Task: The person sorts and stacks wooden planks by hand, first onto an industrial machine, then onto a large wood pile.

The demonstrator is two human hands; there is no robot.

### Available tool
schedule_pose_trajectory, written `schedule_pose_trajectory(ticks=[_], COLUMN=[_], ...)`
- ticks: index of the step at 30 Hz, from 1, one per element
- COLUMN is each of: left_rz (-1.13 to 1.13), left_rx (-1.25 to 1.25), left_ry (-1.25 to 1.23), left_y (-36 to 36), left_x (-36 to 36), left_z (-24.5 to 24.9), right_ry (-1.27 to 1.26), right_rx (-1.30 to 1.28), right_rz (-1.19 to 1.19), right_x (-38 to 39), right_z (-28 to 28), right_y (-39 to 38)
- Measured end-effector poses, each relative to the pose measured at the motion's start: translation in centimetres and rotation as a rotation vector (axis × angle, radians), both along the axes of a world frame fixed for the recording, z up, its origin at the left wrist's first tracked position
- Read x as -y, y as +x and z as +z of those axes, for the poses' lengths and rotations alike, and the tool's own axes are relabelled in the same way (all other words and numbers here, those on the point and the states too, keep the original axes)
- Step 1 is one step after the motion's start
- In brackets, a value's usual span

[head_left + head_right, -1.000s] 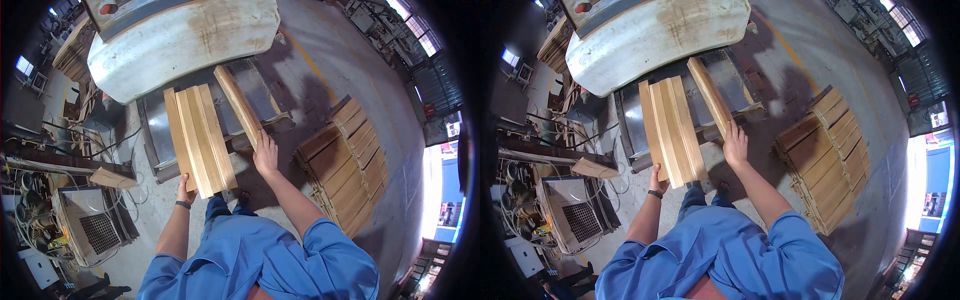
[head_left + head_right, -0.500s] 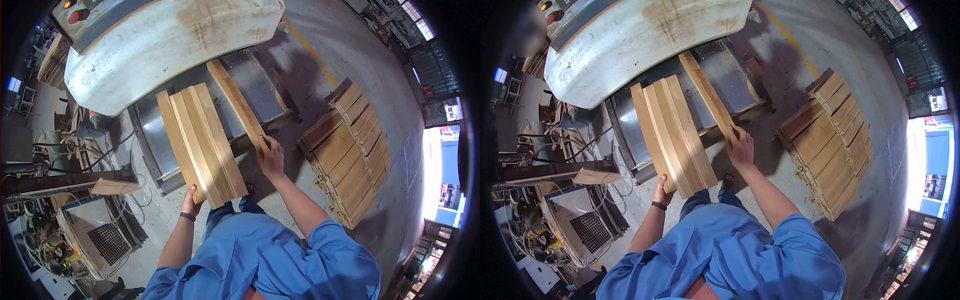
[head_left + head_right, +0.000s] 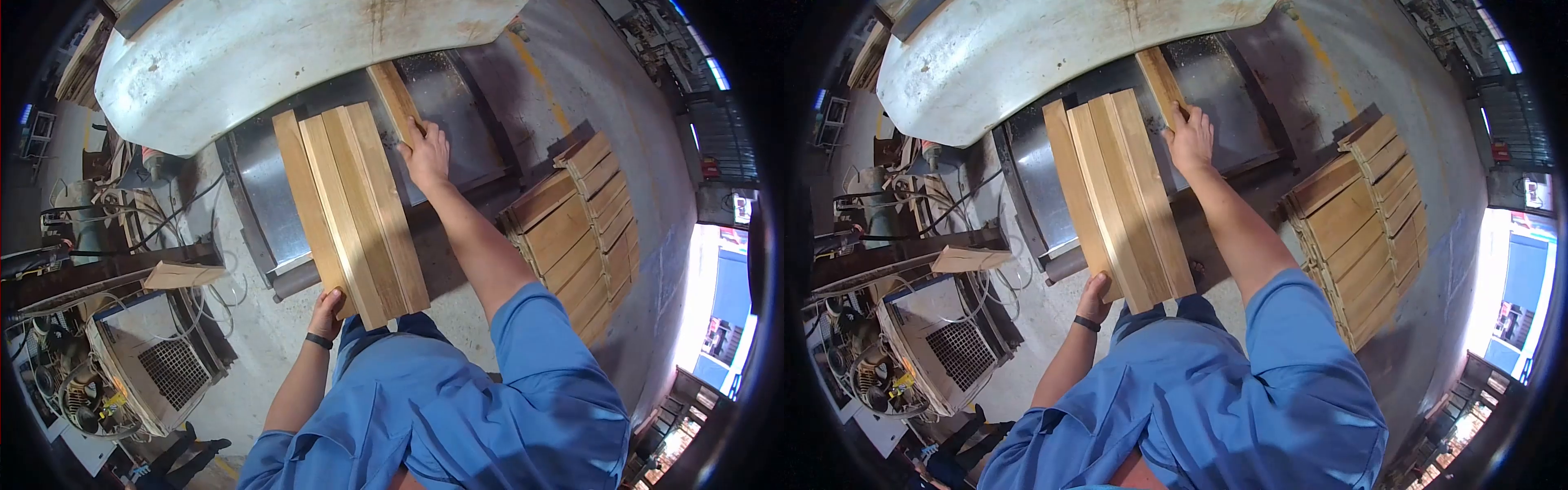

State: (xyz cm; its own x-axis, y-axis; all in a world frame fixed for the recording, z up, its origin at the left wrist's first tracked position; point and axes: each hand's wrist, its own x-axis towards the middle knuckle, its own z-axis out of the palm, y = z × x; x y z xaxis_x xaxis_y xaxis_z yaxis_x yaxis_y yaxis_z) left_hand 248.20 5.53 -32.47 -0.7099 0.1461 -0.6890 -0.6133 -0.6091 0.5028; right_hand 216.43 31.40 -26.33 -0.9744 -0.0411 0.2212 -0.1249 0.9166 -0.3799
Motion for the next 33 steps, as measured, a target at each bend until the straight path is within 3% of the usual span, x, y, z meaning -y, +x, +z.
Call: schedule_pose_trajectory(ticks=[3,6,8,10,13,19,23,27,30,33], left_rz=[0.000,-0.012,-0.035,-0.032,-0.038,0.011,-0.004,0.074,0.083,0.056], left_rx=[-0.010,-0.020,-0.027,-0.029,-0.031,-0.019,-0.061,-0.021,-0.015,-0.037], left_ry=[0.016,0.015,0.011,0.011,-0.008,-0.109,-0.138,-0.052,-0.059,-0.089], left_y=[0.0,-0.1,-0.2,-0.3,0.0,-0.2,0.7,1.6,2.3,1.9], left_x=[0.0,0.0,-0.1,-0.2,-0.4,-2.1,-1.7,-1.0,-1.1,-1.1], left_z=[0.1,0.2,0.4,0.5,0.6,1.5,2.8,1.7,1.1,0.9], right_ry=[-0.155,-0.338,-0.610,-0.543,-0.878,-0.366,-0.480,-0.353,-0.237,-0.153], right_rx=[-0.069,-0.122,0.203,0.308,0.758,0.610,0.576,0.341,0.173,0.222], right_rz=[0.056,0.024,-0.088,-0.079,-0.074,-0.181,-0.145,-0.182,-0.210,-0.238], right_x=[-0.7,-1.5,-1.6,-2.0,-2.5,-2.9,-5.4,-4.8,-3.5,-2.9], right_z=[0.7,0.2,1.1,-2.3,-2.0,2.5,5.2,7.2,5.0,3.2], right_y=[1.2,8.5,16.1,23.1,25.9,23.4,21.4,21.5,20.1,18.8])
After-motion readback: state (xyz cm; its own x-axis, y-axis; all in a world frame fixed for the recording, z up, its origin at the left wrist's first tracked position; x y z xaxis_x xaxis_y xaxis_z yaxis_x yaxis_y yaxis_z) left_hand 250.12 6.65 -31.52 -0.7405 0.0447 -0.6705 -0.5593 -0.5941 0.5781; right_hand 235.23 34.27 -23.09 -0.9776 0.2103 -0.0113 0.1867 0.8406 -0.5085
